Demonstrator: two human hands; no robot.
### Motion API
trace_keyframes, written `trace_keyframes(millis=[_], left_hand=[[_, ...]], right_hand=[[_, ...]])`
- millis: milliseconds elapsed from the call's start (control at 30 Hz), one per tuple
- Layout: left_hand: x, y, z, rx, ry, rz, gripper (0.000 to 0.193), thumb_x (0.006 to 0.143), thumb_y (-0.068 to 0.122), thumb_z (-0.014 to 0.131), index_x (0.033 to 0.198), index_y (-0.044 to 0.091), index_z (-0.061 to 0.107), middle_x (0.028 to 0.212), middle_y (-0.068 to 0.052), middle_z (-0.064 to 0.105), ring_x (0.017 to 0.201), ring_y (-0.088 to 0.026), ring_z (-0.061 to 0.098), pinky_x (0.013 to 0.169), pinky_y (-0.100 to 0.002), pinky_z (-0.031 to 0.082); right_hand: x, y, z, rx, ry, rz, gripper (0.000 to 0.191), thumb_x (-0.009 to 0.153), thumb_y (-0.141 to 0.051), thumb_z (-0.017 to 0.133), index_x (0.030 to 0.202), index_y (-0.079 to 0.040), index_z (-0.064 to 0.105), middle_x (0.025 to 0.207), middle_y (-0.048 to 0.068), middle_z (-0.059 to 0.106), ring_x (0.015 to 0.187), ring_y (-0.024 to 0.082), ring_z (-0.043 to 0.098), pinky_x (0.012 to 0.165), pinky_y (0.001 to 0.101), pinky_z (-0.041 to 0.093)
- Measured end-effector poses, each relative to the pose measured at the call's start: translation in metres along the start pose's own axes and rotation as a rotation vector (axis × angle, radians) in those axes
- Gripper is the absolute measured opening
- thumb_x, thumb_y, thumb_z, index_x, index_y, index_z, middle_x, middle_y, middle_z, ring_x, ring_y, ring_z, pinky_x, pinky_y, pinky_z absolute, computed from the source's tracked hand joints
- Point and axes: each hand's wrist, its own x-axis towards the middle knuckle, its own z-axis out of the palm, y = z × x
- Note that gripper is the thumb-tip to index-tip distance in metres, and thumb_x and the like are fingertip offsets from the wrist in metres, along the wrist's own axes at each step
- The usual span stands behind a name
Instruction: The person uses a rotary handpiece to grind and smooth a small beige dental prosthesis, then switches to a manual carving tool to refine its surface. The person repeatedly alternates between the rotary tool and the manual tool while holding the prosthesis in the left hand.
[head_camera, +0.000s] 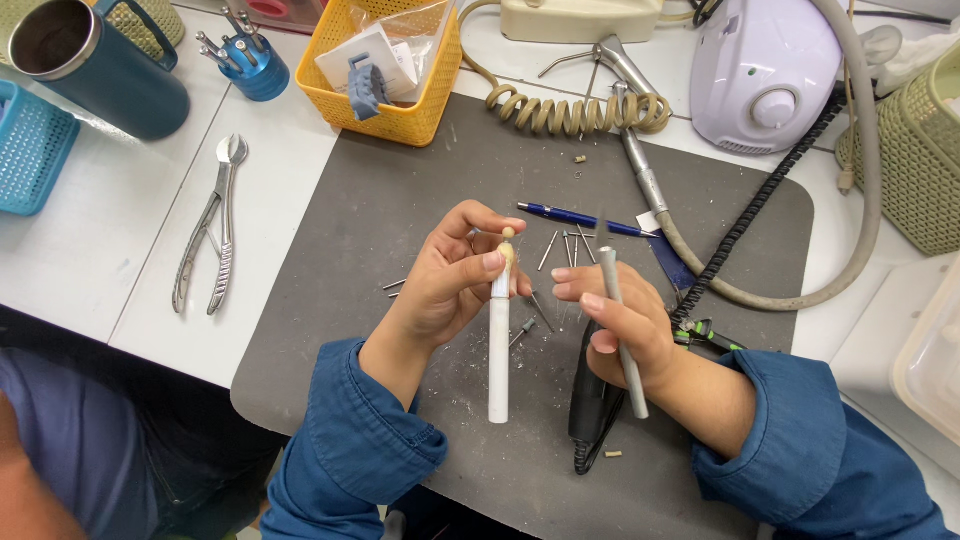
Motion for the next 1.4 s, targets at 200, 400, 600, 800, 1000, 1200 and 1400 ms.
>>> trace_keyframes(millis=[200, 400, 600, 800, 1000, 1200, 1400], left_hand=[[0.017, -0.008, -0.01, -0.075, -0.005, 0.037, 0.031, 0.101, 0.008, 0.068, 0.13, 0.004, 0.057, 0.093, -0.008, 0.064, 0.084, -0.016, 0.066, 0.089, -0.041, 0.064], [0.028, 0.007, -0.02, -0.052, 0.066, 0.009, 0.039, 0.103, 0.017, 0.065, 0.139, 0.004, 0.054, 0.089, -0.008, 0.064, 0.073, -0.017, 0.07, 0.068, -0.032, 0.063], [0.022, 0.012, -0.014, -0.109, 0.052, 0.01, 0.043, 0.107, 0.017, 0.065, 0.146, 0.003, 0.052, 0.091, -0.005, 0.063, 0.074, -0.013, 0.069, 0.064, -0.028, 0.061], [0.018, 0.0, -0.004, -0.126, -0.022, -0.009, 0.046, 0.104, 0.018, 0.068, 0.146, 0.005, 0.052, 0.091, -0.008, 0.064, 0.075, -0.017, 0.07, 0.065, -0.03, 0.061], [0.018, -0.016, 0.001, -0.169, -0.139, -0.02, 0.046, 0.103, 0.017, 0.071, 0.143, 0.003, 0.054, 0.095, -0.012, 0.064, 0.073, -0.021, 0.071, 0.062, -0.033, 0.062], [0.033, -0.03, -0.002, -0.175, -0.158, -0.047, 0.044, 0.1, 0.018, 0.075, 0.137, 0.002, 0.054, 0.093, -0.012, 0.063, 0.069, -0.022, 0.071, 0.06, -0.035, 0.062], [0.041, -0.042, -0.003, -0.158, -0.146, -0.02, 0.042, 0.1, 0.017, 0.077, 0.131, -0.001, 0.055, 0.091, -0.01, 0.061, 0.067, -0.02, 0.07, 0.058, -0.033, 0.062]], right_hand=[[0.0, 0.009, 0.004, -0.092, 0.074, 0.017, 0.033, 0.111, -0.028, 0.049, 0.13, -0.002, 0.051, 0.118, 0.023, 0.065, 0.11, 0.034, 0.069, 0.092, 0.0413, 0.056], [0.006, 0.018, 0.033, -0.029, 0.172, 0.132, 0.041, 0.112, -0.027, 0.049, 0.139, 0.004, 0.047, 0.13, 0.023, 0.062, 0.116, 0.027, 0.065, 0.093, 0.0361, 0.058], [0.0, 0.016, 0.032, -0.004, 0.179, 0.185, 0.039, 0.116, -0.026, 0.05, 0.144, 0.0, 0.044, 0.135, 0.02, 0.056, 0.116, 0.023, 0.064, 0.096, 0.0318, 0.059], [-0.007, 0.016, 0.021, -0.118, 0.177, 0.147, 0.026, 0.107, -0.015, 0.055, 0.129, -0.003, 0.049, 0.126, 0.02, 0.056, 0.107, 0.025, 0.064, 0.092, 0.0341, 0.054], [-0.008, 0.025, 0.005, -0.088, 0.134, -0.004, 0.023, 0.1, -0.015, 0.057, 0.121, -0.006, 0.052, 0.115, 0.016, 0.058, 0.105, 0.031, 0.063, 0.092, 0.0459, 0.054], [-0.01, 0.042, -0.007, -0.022, 0.05, -0.105, 0.024, 0.101, -0.018, 0.057, 0.121, -0.007, 0.052, 0.115, 0.014, 0.06, 0.11, 0.032, 0.065, 0.089, 0.0489, 0.053], [-0.014, 0.044, -0.015, -0.058, 0.009, -0.089, 0.023, 0.1, -0.015, 0.059, 0.122, -0.008, 0.055, 0.115, 0.013, 0.062, 0.111, 0.03, 0.067, 0.089, 0.0481, 0.053]])
